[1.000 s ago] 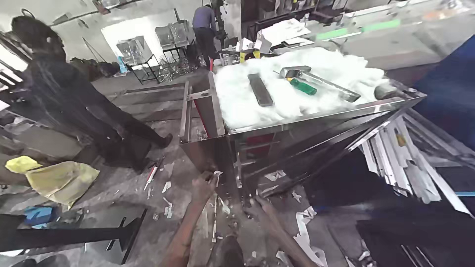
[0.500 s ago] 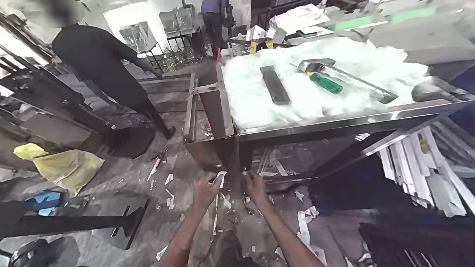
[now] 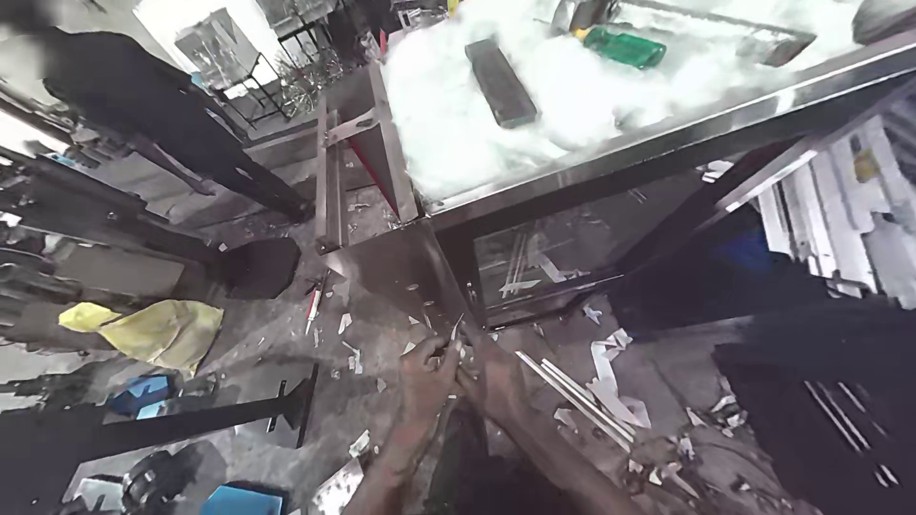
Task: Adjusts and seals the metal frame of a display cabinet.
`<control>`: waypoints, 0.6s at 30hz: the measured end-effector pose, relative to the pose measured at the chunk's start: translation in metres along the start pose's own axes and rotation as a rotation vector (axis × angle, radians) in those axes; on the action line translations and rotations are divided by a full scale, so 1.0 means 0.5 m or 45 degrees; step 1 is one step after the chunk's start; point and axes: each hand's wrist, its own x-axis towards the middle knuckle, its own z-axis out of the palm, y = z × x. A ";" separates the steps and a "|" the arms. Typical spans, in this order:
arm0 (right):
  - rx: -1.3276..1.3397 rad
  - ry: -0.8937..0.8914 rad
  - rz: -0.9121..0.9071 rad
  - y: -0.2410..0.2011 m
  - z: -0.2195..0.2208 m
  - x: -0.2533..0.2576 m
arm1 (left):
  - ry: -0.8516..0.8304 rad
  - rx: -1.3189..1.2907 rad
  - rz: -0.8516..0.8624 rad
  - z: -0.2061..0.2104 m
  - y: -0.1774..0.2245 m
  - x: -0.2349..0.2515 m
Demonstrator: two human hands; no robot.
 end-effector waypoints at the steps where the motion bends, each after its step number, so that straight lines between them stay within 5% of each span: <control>1: 0.001 0.021 0.001 -0.001 0.002 0.000 | -0.041 0.011 -0.010 -0.003 0.000 -0.005; 11: 0.172 0.435 -0.194 -0.042 0.008 0.051 | -0.184 -0.075 0.387 -0.075 -0.016 0.074; 18: 0.089 1.034 -0.291 -0.136 -0.091 0.140 | 0.398 -0.130 0.653 -0.214 -0.016 0.148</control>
